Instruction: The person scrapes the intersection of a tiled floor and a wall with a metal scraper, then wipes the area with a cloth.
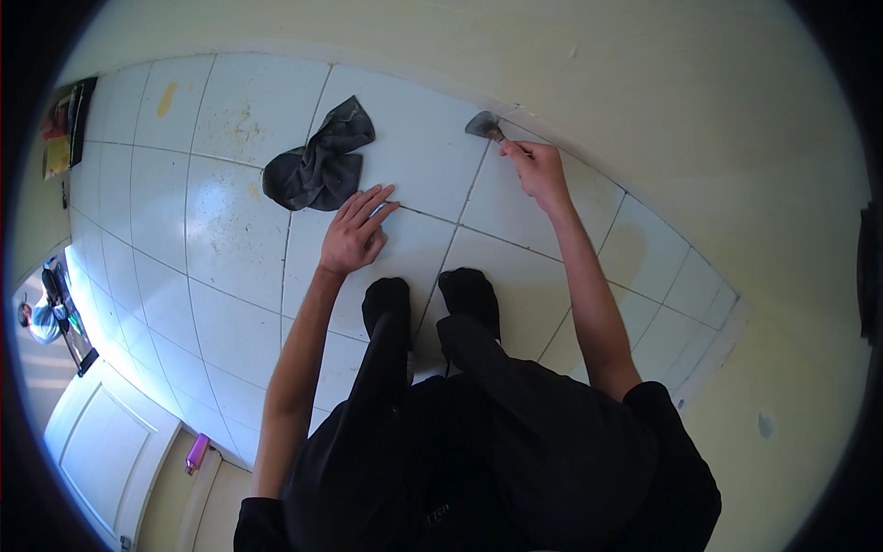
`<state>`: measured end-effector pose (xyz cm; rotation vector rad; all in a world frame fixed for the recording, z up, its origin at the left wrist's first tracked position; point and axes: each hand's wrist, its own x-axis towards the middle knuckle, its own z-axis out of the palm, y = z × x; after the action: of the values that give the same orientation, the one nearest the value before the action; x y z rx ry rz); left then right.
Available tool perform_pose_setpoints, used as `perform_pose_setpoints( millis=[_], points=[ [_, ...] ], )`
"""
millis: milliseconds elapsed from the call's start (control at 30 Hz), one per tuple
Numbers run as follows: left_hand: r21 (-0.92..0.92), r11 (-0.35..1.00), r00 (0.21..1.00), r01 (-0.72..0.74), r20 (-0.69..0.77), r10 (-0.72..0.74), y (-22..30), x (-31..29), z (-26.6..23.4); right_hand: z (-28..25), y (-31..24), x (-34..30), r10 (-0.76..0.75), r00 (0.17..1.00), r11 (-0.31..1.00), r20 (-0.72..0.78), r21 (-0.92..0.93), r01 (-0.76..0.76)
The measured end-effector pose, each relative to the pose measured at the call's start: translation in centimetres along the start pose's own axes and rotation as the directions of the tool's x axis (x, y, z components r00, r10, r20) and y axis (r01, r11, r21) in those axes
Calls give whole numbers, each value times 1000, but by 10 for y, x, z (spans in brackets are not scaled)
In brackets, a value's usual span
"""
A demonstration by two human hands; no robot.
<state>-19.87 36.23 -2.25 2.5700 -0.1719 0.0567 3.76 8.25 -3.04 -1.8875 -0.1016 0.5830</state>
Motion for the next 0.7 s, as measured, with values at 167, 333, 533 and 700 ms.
perform_pose_setpoints(
  millis=[167, 333, 533, 700],
  points=[
    [3, 1000, 1000, 3, -4, -3, -1, -2, 1, 2, -33, 16, 243, 933, 958, 267, 86, -274],
    [1, 1000, 1000, 8, -13, -8, -1, -4, -1, -11, -43, -7, 355, 891, 887, 284, 200, -417],
    [-5, 1000, 1000, -4, -18, 4, -2, -3, -2, -7, -37, 0, 418, 862, 823, 286, 283, -493],
    [-7, 1000, 1000, 3, -18, -3, -2, -4, -4, 9, -42, 1, 417, 868, 853, 268, 215, -476]
  ],
)
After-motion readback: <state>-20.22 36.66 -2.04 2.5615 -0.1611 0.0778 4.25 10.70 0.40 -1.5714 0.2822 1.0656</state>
